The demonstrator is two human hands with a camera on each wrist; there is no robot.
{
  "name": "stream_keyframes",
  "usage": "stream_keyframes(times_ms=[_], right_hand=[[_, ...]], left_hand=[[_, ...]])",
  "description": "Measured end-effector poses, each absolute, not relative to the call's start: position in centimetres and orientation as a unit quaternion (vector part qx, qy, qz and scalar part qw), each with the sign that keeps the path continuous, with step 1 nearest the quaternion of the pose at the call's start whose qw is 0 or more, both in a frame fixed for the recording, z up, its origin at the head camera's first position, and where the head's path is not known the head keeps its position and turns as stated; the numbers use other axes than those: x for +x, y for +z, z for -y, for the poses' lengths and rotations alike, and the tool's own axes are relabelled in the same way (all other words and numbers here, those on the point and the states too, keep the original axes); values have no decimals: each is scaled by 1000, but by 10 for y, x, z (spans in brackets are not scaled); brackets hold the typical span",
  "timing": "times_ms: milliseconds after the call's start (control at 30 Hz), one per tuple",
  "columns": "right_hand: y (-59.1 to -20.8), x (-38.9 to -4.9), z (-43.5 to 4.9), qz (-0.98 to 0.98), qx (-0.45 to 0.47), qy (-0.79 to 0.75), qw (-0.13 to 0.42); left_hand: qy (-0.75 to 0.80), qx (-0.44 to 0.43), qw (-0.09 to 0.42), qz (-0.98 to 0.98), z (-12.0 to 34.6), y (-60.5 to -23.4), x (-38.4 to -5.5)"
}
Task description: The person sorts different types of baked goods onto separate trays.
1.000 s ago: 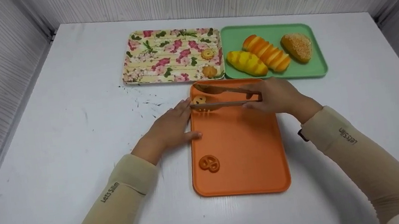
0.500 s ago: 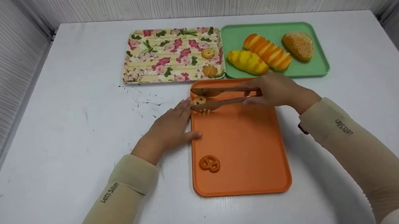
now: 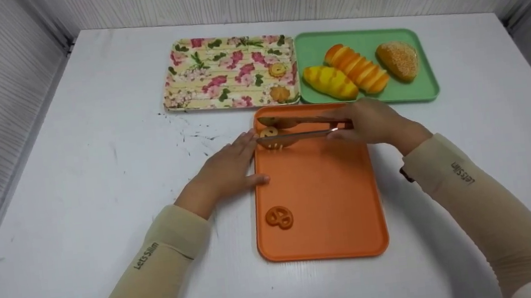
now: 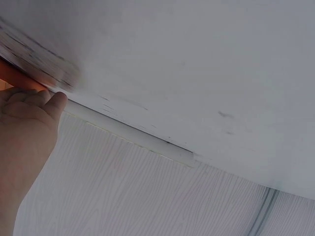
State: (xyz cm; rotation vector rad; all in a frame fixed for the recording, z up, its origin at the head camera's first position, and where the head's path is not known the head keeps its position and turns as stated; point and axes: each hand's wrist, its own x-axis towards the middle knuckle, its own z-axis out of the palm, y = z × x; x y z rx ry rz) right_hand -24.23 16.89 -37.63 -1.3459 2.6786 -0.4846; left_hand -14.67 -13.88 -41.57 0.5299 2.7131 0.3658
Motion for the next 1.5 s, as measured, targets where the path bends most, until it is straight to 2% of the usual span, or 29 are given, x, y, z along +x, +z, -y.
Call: stream_keyframes(times_ms=[400, 733, 1100, 1500], right_hand=[[-369, -248, -168, -888, -405, -213, 39], [-364, -260, -138, -927, -308, -206, 54], [-366, -271, -111, -947, -252, -186, 73], [-375, -277, -103, -951, -257, -159, 66]], left_hand=[[133, 190, 158, -960, 142, -419, -147], [133, 182, 161, -961, 142, -418, -145], [146, 185, 160, -959, 141, -418, -145], [141, 202, 158, -956, 141, -415, -145]])
